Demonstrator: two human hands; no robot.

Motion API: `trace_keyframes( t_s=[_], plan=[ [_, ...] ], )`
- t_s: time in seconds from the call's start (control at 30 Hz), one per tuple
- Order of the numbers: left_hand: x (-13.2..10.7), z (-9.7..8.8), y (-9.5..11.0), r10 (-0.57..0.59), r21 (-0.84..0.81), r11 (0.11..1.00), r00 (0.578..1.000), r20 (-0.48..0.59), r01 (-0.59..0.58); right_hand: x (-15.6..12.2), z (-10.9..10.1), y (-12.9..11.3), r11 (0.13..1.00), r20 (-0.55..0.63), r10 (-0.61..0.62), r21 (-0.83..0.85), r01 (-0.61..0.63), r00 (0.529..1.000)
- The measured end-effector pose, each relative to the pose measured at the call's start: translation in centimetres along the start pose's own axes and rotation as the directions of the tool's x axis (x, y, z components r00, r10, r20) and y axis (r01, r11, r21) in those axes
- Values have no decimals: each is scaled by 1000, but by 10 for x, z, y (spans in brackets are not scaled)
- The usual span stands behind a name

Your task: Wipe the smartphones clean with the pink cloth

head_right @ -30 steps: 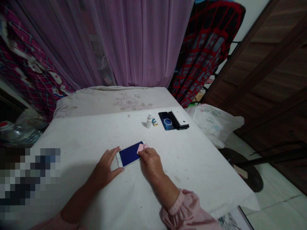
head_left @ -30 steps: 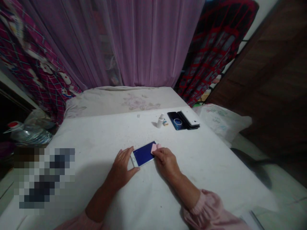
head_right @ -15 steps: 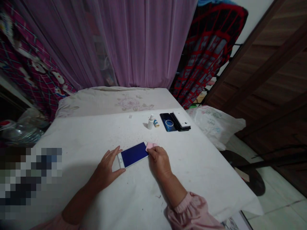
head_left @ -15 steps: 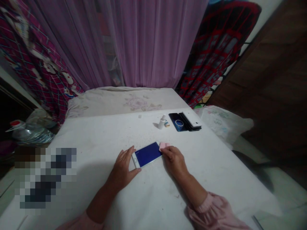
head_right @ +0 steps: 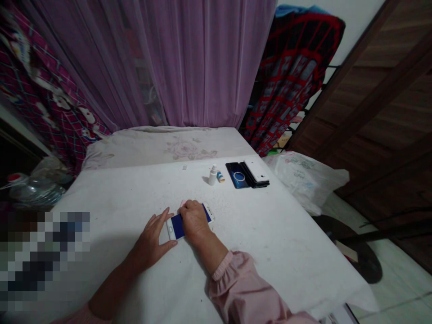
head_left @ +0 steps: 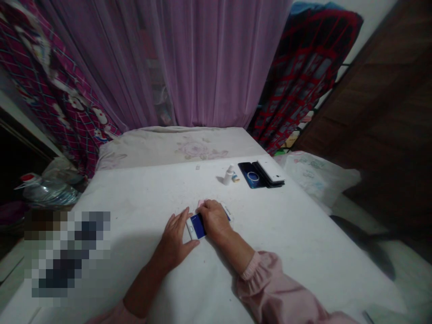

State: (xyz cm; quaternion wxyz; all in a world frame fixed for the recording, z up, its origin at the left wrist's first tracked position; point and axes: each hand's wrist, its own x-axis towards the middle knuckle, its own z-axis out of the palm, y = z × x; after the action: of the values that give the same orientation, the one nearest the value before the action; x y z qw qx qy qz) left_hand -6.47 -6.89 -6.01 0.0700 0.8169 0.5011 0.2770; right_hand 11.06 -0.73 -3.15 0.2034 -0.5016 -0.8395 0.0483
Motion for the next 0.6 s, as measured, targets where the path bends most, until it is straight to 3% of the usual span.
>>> trace_keyframes(
  t_s=[0.1,0.17,0.3,0.47,0.53,0.6],
  plan=[
    [-2,4,-3,17,35,999,998,-54,-15,0,-1,-18,998,37,-67,13,67,997],
    [-2,5,-4,21,37,999,998,-67,-19,-1,-5,-17,997,46,-76,9,76,996],
    [-1,1,-4,8,-7,1000,1000,-25,-8,-8,-14,21,1000,34,2,-26,-2,999],
    [1,-4,0,-13,-50,999,1000,13,13,-22,-20,68,993,-163,99,-47,-108,982],
    [2,-5,1,-21,-53,998,1000,19,22,-23,-17,65,994,-186,91,-47,-101,978],
    [2,-5,1,-27,-57,998,999,18,28,-20,-10,47,998,-174,50,-34,-57,983]
  ],
)
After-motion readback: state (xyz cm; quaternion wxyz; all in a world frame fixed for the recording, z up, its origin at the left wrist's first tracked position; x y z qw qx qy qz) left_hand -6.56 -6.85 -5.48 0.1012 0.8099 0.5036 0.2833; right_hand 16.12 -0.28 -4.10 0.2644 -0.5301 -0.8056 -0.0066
